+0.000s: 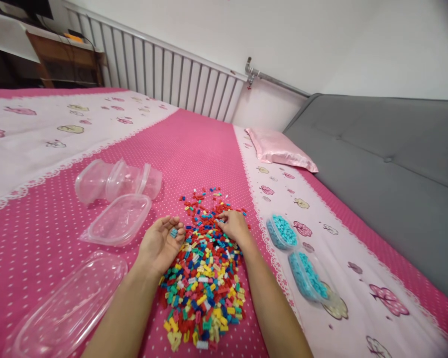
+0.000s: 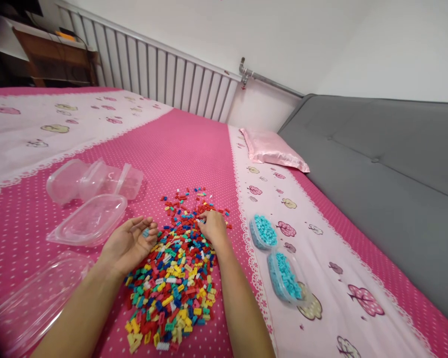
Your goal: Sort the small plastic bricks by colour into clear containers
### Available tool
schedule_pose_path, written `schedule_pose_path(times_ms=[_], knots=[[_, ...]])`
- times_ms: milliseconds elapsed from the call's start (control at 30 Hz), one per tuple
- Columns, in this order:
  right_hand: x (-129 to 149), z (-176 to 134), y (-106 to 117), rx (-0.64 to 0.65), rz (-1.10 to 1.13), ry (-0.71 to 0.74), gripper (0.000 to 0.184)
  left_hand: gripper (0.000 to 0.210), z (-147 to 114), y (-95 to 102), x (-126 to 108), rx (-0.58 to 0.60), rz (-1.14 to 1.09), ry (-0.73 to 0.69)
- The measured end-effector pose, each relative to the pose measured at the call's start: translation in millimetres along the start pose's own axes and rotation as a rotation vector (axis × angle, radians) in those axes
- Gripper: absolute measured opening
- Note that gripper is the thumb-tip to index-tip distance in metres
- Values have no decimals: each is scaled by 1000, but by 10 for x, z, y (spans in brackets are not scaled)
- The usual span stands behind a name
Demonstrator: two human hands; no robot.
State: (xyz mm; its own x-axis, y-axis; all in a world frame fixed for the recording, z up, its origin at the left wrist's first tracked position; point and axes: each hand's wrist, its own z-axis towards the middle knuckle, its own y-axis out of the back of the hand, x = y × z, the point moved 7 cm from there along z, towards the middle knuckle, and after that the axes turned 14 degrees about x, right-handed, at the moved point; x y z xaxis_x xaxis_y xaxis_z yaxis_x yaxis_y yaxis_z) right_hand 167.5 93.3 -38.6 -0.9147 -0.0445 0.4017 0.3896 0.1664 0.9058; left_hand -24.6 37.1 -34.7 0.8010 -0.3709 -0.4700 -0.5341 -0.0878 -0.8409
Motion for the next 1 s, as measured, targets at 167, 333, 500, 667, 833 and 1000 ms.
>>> schedule_pose_path(times_ms=[167,333,500,667,833,1000], knots=[[11,7,-15,15,25,21,25,18,-2,-1,-4,-5,3,-9],[42,-3,-16,53,26,45,25,17,20,17,-5,8,8,-13],[57,-21,21,3,86,93,19,17,7,8,6,-4,-18,0],[-20,-44,127,-34,268,79,12,19,-22,-31,7,-31,-40,-6],[252,-240,323,-66,401,172,13,22,-29,-140,100,24,-62,20],[909,-599,355,91,356,449,17,30,-71,-304,310,177,-113,174]])
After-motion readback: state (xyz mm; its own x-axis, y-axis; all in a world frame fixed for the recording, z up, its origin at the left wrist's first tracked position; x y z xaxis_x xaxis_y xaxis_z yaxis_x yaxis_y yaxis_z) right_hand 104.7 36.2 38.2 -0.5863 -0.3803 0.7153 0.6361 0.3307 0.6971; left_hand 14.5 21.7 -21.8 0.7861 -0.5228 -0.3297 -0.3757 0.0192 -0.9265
